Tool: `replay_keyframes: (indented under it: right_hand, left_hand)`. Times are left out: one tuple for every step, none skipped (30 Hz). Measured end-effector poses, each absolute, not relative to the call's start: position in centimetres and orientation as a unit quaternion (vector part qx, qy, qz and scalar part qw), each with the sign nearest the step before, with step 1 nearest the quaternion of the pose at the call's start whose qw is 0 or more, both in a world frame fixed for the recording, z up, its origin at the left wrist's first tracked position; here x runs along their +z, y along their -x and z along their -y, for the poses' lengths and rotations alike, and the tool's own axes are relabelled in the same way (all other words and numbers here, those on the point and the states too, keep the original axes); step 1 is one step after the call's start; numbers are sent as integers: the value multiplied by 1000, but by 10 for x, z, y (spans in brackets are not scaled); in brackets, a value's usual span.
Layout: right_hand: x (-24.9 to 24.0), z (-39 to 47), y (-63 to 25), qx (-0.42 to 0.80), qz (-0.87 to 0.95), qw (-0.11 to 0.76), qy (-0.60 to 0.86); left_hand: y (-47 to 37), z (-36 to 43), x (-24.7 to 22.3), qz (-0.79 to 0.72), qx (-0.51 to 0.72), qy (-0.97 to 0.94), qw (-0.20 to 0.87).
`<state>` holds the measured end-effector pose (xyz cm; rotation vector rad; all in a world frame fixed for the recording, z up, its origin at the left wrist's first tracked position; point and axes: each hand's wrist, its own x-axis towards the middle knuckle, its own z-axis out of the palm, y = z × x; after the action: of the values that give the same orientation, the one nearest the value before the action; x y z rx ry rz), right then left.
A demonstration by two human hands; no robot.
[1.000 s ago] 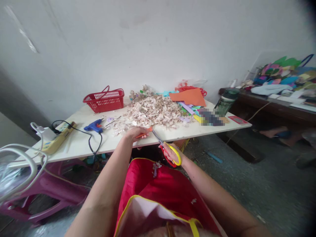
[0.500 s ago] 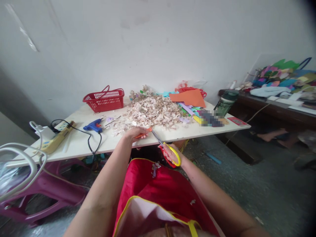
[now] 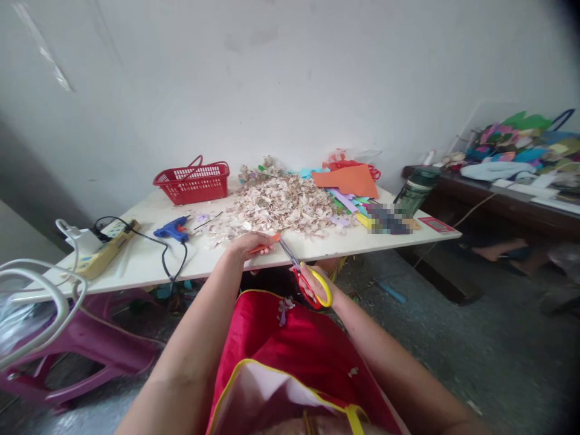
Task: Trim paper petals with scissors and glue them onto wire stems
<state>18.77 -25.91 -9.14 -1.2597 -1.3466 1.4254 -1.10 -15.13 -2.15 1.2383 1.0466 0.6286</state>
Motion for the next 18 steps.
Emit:
replay_keyframes:
  right_hand:
    - [-91,259,-187,563,532,392,497]
    - [-90,258,-187,564,533,388,497]
    - [-90,257,-186,565,534,385,497]
    - [-89,257,-185,566,535,382,497]
    - [-89,256,-184,566,536,380,498]
    - [-89,256,-183,566,536,379,498]
    - [-89,256,-183,566,536,378,499]
    - [-89,256,-182,566,535,378,500]
    - [-89,255,-182,565,534,379,502]
    - [-90,255,-182,565,533,380,503]
    - [-90,256,-182,564,531,381,504]
    - [-91,256,-183,563,530,383,505]
    - [-91,256,-183,562,530,385,506]
    - [-92,256,-184,560,529,387,506]
    - [-92,257,-185,559,528,390,506]
    - [-93,257,-186,558,528,392,506]
    - [-93,257,-186,556,528,395,506]
    - [-93,257,-187,555,527,398,506]
  left_hand:
    - [11,152,-21,-462,275,-545,644]
    - [11,152,-21,-464,275,-545,643]
    - [10,152,-20,-465,276,-544,642]
    - [10,153,-20,-466,277,-542,642]
    - [10,153,-20,-466,278,-540,643]
    - [10,153,-20,-467,278,-539,643]
    - [10,153,-20,-467,279,-538,644]
    - [10,152,-20,-467,281,-536,645]
    - [10,152,-20,-468,281,-535,645]
    - [10,152,-20,-469,282,-534,645]
    - [10,152,-21,-469,282,-533,645]
    - [10,152,-21,-469,282,-533,645]
    - [11,151,-21,-468,282,-534,645]
    - [11,151,-22,-466,282,-535,646]
    - [12,150,-23,-463,281,-537,647]
    - [12,150,-23,-459,282,-539,648]
    - [12,150,-24,-455,282,-541,649]
    - [13,149,-24,-451,283,-542,651]
